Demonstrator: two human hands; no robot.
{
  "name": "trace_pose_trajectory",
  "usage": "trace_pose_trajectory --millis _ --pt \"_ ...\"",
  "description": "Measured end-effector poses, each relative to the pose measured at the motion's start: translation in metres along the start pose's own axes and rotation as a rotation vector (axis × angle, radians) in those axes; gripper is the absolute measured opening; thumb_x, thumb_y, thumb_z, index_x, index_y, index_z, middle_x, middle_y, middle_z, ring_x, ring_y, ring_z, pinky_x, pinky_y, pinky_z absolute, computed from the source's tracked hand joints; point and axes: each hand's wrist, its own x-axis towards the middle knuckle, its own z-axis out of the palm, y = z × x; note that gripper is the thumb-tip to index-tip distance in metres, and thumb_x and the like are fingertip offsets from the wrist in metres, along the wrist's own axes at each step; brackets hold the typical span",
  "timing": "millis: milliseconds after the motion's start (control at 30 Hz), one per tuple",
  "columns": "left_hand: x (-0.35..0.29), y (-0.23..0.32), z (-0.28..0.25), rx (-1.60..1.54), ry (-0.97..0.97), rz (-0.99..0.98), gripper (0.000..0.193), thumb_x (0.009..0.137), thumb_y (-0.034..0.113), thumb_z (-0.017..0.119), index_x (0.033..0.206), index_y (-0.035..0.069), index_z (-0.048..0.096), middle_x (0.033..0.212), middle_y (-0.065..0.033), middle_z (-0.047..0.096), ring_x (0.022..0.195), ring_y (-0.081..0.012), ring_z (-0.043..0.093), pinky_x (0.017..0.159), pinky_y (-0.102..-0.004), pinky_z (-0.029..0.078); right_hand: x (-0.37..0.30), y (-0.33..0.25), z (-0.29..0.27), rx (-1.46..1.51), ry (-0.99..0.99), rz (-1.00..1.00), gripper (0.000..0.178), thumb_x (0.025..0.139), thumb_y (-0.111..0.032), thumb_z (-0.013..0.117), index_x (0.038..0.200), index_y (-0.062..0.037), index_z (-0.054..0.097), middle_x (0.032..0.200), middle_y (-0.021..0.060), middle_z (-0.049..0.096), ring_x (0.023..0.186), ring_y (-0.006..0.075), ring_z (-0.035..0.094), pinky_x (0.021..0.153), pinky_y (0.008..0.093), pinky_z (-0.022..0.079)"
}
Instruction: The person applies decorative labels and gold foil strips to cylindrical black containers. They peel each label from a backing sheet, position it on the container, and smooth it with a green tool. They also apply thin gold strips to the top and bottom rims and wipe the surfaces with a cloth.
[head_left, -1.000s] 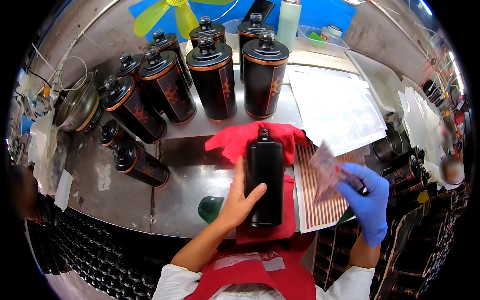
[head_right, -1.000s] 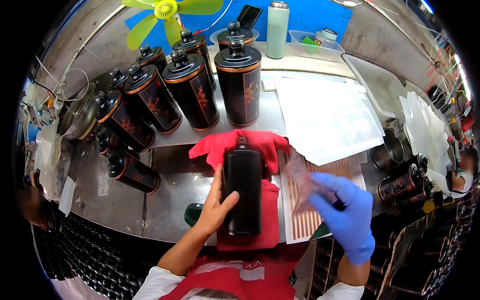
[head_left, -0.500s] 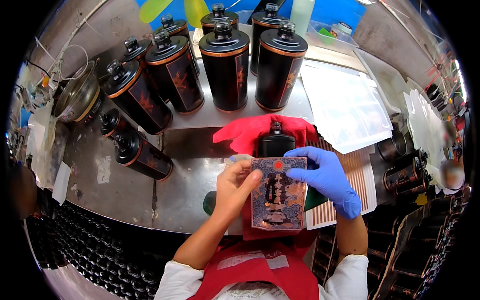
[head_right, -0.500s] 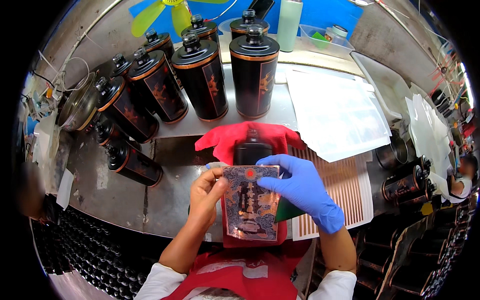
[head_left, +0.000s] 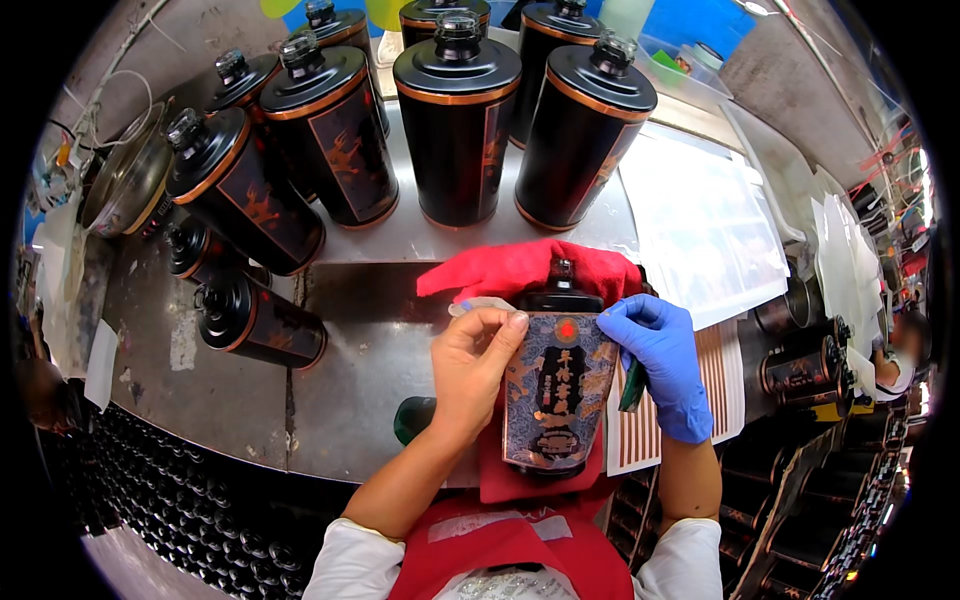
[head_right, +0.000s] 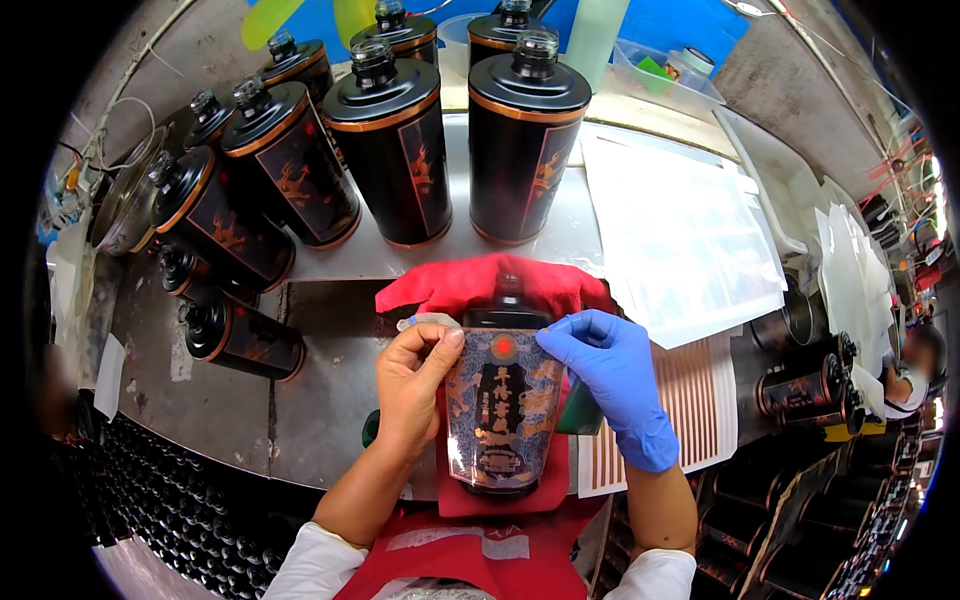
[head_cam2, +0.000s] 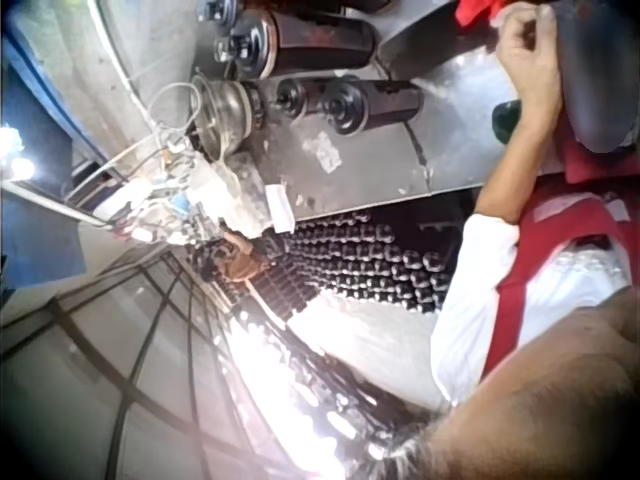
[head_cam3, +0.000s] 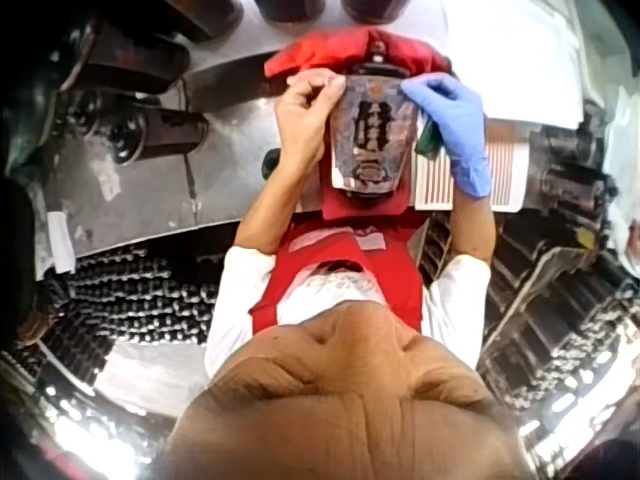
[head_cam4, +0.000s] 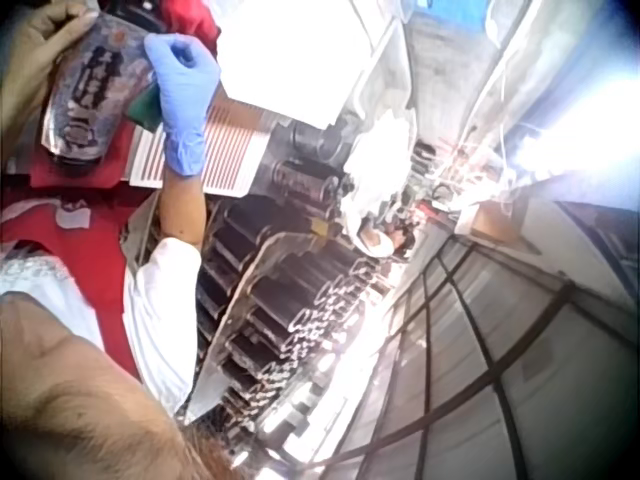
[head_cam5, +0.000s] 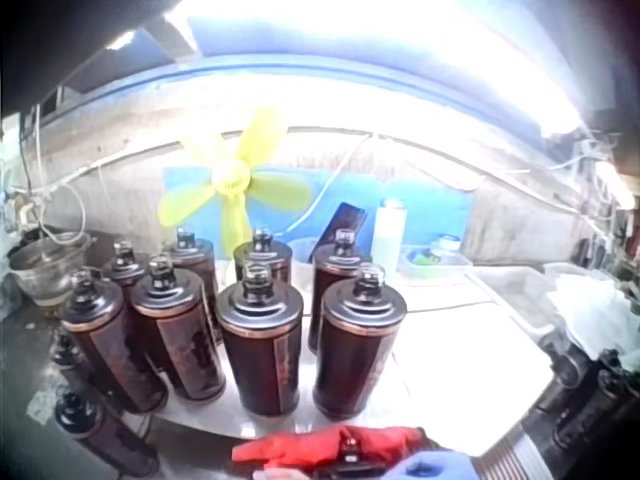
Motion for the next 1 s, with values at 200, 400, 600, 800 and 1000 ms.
trace_pose_trajectory --millis 200,400,600,800,1000 --pt "0.005 -0.004 0.002 -0.006 0.025 0.022 0.009 0.084 0.008 0.066 0.085 0.001 0.061 0.083 -0.0015 0.060 0.072 -0.0074 0.055 0.067 -0.0209 0.045 0.006 0.006 0.001 0.030 0.006 0.022 0.013 0.077 -0.012 0.072 0.081 -0.0014 0.065 0.070 -0.0002 0.062 0.059 0.0022 0.051 0.053 0.0154 0.038" --pt "0.006 -0.018 0.001 -0.055 0.055 -0.007 0.013 0.088 0.007 0.060 0.099 0.005 0.054 0.092 -0.0029 0.058 0.082 -0.0091 0.056 0.072 -0.0223 0.046 0.013 0.028 -0.005 0.155 0.011 0.039 0.016 0.081 -0.012 0.068 0.091 -0.0014 0.061 0.069 0.0007 0.060 0.054 0.0024 0.049 0.048 0.0149 0.037" --pt "-0.007 -0.012 0.011 -0.341 0.058 -0.216 0.024 0.093 0.014 0.052 0.114 0.006 0.043 0.102 -0.0050 0.053 0.089 -0.0119 0.053 0.081 -0.0265 0.045 -0.013 0.058 0.004 0.334 -0.038 0.124 0.035 0.087 -0.015 0.059 0.117 -0.0004 0.048 0.078 0.0015 0.058 0.050 0.0032 0.045 0.044 0.0157 0.035" --pt "-0.012 -0.011 0.016 -0.236 0.057 -0.197 0.030 0.090 0.010 0.058 0.114 0.006 0.040 0.096 -0.0089 0.057 0.083 -0.0122 0.056 0.072 -0.0254 0.048 -0.009 0.070 0.000 0.526 -0.222 0.165 0.036 0.091 -0.024 0.057 0.119 -0.0027 0.049 0.075 -0.0032 0.053 0.049 0.0019 0.043 0.042 0.0151 0.032" --pt "-0.016 -0.021 0.001 -0.132 -0.018 -0.117 0.027 0.096 0.018 0.046 0.120 0.006 0.041 0.113 -0.0068 0.053 0.097 -0.0142 0.055 0.083 -0.0283 0.047 -0.020 0.073 -0.011 0.399 -0.243 0.129 0.042 0.091 -0.028 0.056 0.122 -0.0009 0.047 0.077 -0.0022 0.055 0.047 0.0013 0.043 0.041 0.0138 0.033"
